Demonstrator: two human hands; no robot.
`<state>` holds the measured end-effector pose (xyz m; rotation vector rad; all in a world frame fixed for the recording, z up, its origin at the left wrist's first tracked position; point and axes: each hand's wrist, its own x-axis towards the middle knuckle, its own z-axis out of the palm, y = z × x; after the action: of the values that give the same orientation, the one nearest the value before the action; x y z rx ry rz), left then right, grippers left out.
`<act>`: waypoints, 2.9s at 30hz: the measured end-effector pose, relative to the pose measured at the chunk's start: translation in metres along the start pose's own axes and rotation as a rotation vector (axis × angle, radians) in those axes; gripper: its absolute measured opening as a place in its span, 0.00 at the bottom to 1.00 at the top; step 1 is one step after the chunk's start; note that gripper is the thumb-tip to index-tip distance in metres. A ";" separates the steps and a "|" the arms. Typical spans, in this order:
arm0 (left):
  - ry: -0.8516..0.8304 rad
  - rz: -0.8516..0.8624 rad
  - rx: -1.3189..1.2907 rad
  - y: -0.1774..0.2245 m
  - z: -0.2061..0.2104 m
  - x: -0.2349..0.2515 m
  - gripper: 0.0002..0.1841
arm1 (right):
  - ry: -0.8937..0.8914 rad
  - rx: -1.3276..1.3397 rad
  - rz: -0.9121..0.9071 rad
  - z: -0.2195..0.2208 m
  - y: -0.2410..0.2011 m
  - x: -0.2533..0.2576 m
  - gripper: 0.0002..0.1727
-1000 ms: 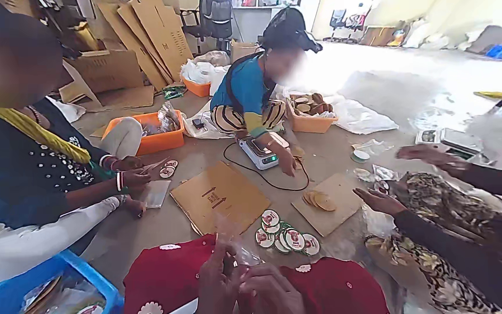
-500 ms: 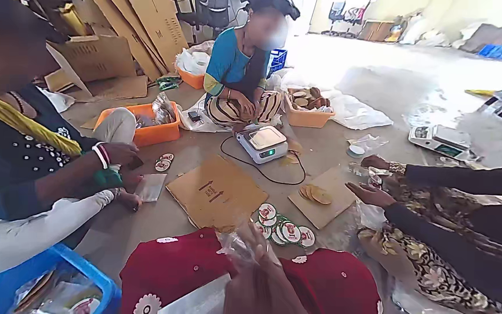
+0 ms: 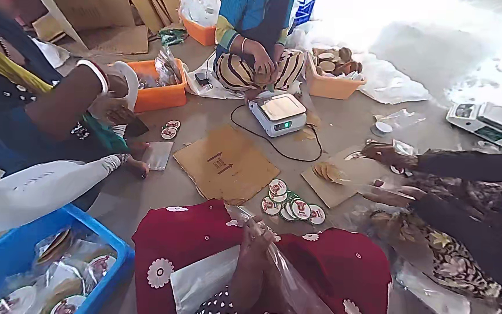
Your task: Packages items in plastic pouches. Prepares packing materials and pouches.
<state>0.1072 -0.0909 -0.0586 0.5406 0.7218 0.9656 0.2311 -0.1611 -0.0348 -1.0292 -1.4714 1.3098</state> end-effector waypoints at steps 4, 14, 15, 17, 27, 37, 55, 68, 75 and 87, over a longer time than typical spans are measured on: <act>0.012 0.108 0.021 0.013 -0.017 0.012 0.38 | -0.114 -0.502 -0.011 0.006 -0.016 0.006 0.47; 0.216 0.241 -0.110 0.130 -0.065 0.073 0.38 | 0.256 -0.401 -0.128 -0.096 -0.018 0.064 0.16; 0.218 0.245 -0.130 0.137 -0.067 0.083 0.38 | 0.307 -0.436 -0.020 -0.118 0.001 0.079 0.16; 0.215 0.246 -0.124 0.146 -0.058 0.100 0.34 | 0.380 -0.476 0.227 -0.153 0.046 0.110 0.16; 0.334 0.093 -0.138 0.106 -0.097 0.173 0.35 | -0.185 -0.846 0.399 -0.103 0.176 0.156 0.31; 0.325 0.128 -0.227 0.111 -0.098 0.182 0.30 | 0.342 -0.953 0.601 -0.159 0.194 0.186 0.31; 0.331 0.144 -0.215 0.111 -0.101 0.192 0.27 | 0.462 -0.853 0.800 -0.198 0.226 0.189 0.22; 0.351 0.166 -0.169 0.109 -0.102 0.196 0.28 | 0.348 -0.883 0.893 -0.204 0.221 0.190 0.25; 0.312 0.150 -0.179 0.109 -0.105 0.197 0.29 | 0.414 -0.781 0.863 -0.214 0.220 0.178 0.17; 0.381 0.181 -0.180 0.111 -0.103 0.198 0.28 | 0.846 -0.555 0.416 -0.196 0.196 0.175 0.17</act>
<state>0.0433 0.1452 -0.1081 0.2672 0.9247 1.3096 0.3789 0.0767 -0.2049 -2.0236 -0.9742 0.5441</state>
